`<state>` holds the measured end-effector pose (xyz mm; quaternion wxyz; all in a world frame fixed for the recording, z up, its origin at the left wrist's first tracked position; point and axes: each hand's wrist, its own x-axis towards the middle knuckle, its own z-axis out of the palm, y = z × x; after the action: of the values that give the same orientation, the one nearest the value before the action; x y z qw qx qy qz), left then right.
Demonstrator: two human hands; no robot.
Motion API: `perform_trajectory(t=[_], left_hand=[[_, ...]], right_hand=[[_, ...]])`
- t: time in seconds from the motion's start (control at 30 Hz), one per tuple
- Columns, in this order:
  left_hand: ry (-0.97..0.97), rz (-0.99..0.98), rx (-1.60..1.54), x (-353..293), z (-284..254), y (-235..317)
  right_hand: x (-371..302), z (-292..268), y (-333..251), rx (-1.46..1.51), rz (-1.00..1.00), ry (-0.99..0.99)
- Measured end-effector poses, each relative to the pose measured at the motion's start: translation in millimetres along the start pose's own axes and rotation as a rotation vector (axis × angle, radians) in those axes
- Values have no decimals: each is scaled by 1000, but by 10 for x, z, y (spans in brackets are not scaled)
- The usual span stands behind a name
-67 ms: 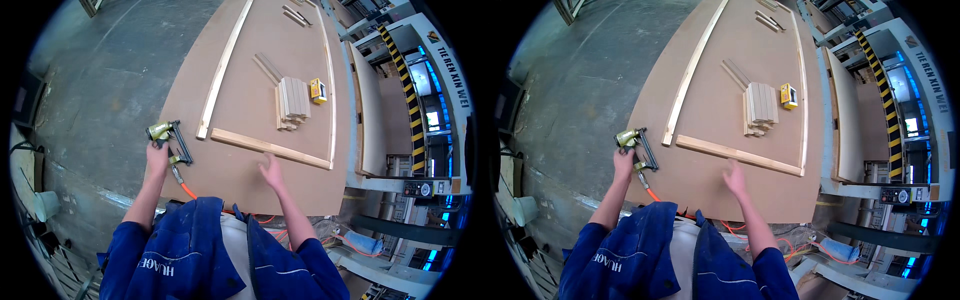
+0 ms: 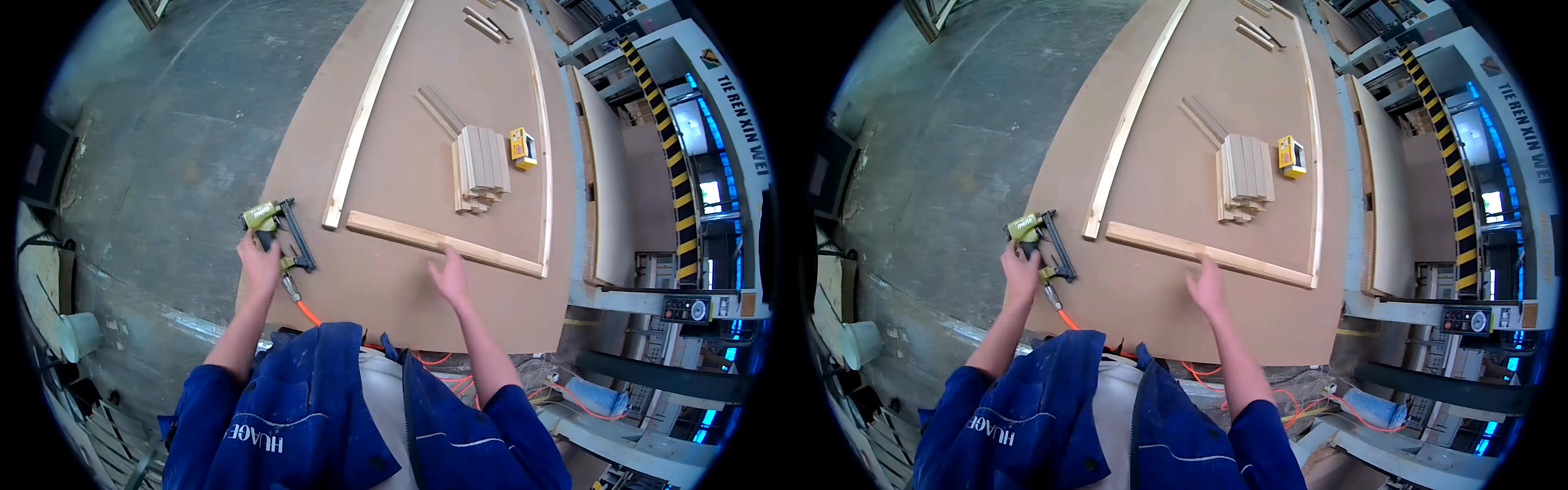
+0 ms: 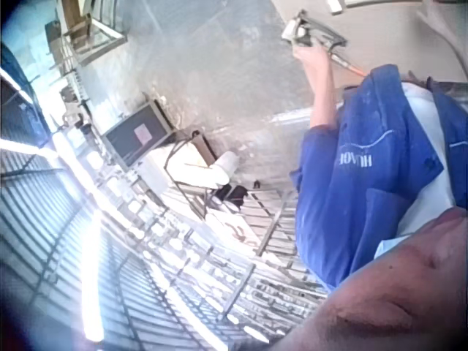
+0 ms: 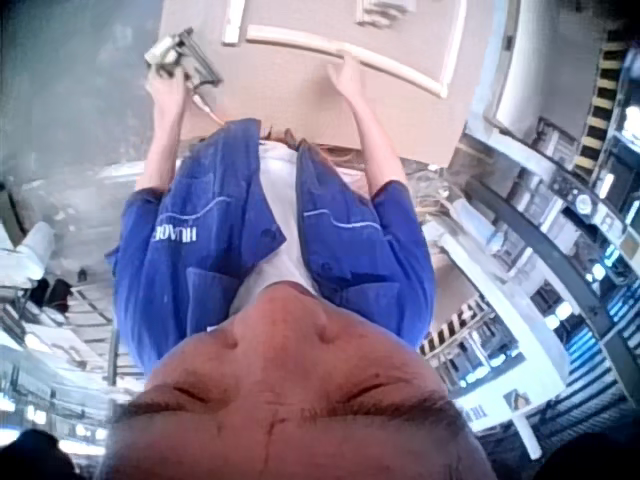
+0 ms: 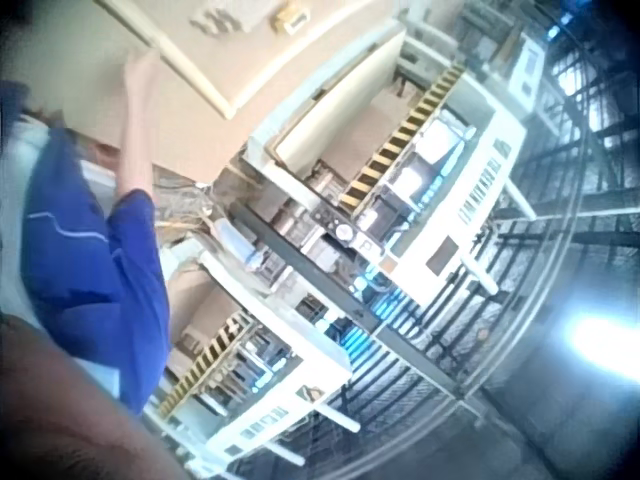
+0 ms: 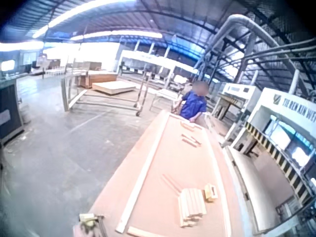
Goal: The person assembles a rectangular wooden frame on a large workbench using a pneumatic nail gun. They position wooden planks to form the frame's perimeter and secure the joints by driving nails into the wood. The person repeatedly picks up planks, aligns them, and fastens them to build the structure.
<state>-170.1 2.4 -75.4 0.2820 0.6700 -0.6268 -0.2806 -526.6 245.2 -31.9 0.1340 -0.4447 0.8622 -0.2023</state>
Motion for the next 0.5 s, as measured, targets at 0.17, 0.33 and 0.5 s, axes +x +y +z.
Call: perform_trajectory(t=[0.17,0.33,0.5], left_hand=[[-443,453,51,-104,53,526],[-799,508,121,157,503,903],[-723,524,267,247,661,967]], right_hand=[[589,89,134,-166,-52,-94],[816,163,97,-264,-1,-387],[793,130,33,-329,-6,-421]])
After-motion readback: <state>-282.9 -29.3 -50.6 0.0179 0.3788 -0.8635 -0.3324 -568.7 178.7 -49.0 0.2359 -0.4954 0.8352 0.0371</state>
